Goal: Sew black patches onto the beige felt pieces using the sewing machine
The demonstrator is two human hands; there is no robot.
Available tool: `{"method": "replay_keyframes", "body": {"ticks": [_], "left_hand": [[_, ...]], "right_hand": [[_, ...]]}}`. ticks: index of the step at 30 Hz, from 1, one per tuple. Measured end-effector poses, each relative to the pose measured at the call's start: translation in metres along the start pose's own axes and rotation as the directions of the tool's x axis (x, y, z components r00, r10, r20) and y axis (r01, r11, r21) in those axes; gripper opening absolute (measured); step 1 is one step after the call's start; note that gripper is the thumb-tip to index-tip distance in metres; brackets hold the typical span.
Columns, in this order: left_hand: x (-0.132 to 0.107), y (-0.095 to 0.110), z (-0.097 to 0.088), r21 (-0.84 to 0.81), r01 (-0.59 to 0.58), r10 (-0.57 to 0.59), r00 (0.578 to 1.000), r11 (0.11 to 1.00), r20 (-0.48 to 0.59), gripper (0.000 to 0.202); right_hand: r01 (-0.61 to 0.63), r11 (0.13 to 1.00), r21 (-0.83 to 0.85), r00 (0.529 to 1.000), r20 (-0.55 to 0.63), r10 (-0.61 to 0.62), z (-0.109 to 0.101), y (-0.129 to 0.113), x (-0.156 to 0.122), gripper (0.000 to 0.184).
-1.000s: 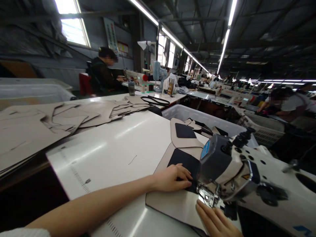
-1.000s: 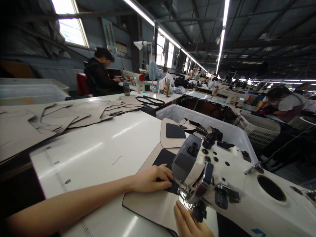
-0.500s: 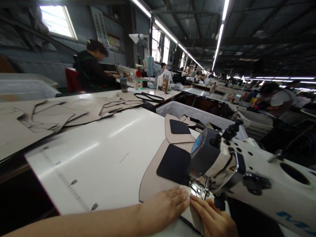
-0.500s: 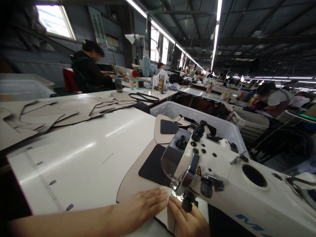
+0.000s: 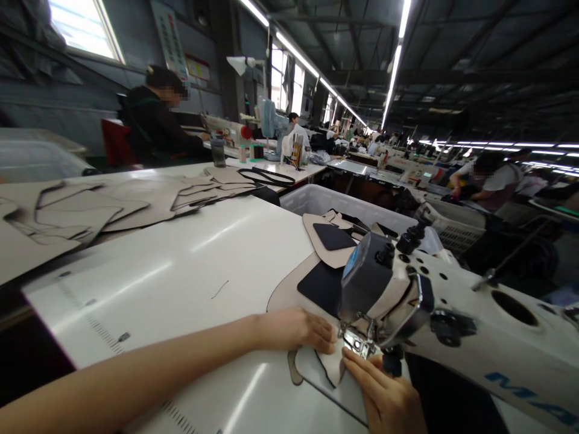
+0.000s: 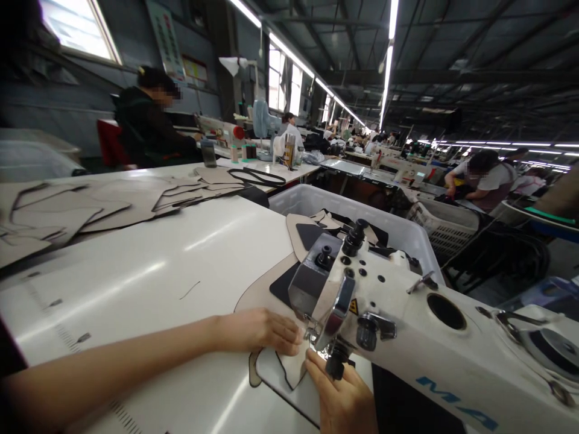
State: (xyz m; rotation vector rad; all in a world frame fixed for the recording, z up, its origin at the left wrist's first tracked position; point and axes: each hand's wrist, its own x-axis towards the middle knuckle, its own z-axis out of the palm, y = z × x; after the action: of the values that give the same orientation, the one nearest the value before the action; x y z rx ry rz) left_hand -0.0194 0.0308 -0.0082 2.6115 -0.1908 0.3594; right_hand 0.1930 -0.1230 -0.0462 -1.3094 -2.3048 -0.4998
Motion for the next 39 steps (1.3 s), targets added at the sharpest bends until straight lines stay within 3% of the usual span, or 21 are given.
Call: {"method": "replay_keyframes", "body": {"ticks": [6, 11, 17, 22, 27, 35, 39], "left_hand": [[0.009, -0.027, -0.015, -0.18, 0.04, -0.032, 0.999, 0.983, 0.044, 0.033], [0.015, -0.037, -0.023, -0.202, 0.076, -0.065, 0.996, 0.976, 0.06, 0.045], [0.005, -0.023, -0.009, -0.066, 0.12, -0.124, 0.99, 0.991, -0.07, 0.037], [-0.003, -0.005, 0.014, 0.018, 0.231, -0.222, 0.949, 0.973, -0.223, 0.029], [-0.002, -0.007, 0.017, 0.061, 0.268, -0.246, 0.938, 0.961, -0.244, 0.028], [0.006, -0.012, 0.006, 0.092, 0.274, -0.244, 0.936, 0.957, -0.254, 0.029], [0.005, -0.012, 0.008, 0.097, 0.287, -0.257, 0.935, 0.953, -0.244, 0.03]], "right_hand": [[0.044, 0.998, -0.043, 0.999, 0.016, -0.043, 0.003, -0.001, -0.003, 0.042], [0.119, 0.988, -0.103, 0.992, 0.042, -0.115, 0.004, -0.001, -0.001, 0.044], [0.119, 0.984, -0.134, 0.993, 0.027, -0.116, 0.008, 0.003, -0.001, 0.046], [0.157, 0.975, -0.16, 0.985, -0.041, -0.165, 0.01, 0.004, 0.0, 0.044], [0.088, 0.984, -0.155, 0.992, -0.077, -0.101, 0.011, 0.001, 0.001, 0.043], [0.122, 0.986, -0.111, 0.975, -0.171, -0.14, 0.023, 0.007, -0.005, 0.045], [0.2, 0.96, -0.198, 0.971, -0.089, -0.22, 0.016, 0.011, -0.002, 0.045]]}}
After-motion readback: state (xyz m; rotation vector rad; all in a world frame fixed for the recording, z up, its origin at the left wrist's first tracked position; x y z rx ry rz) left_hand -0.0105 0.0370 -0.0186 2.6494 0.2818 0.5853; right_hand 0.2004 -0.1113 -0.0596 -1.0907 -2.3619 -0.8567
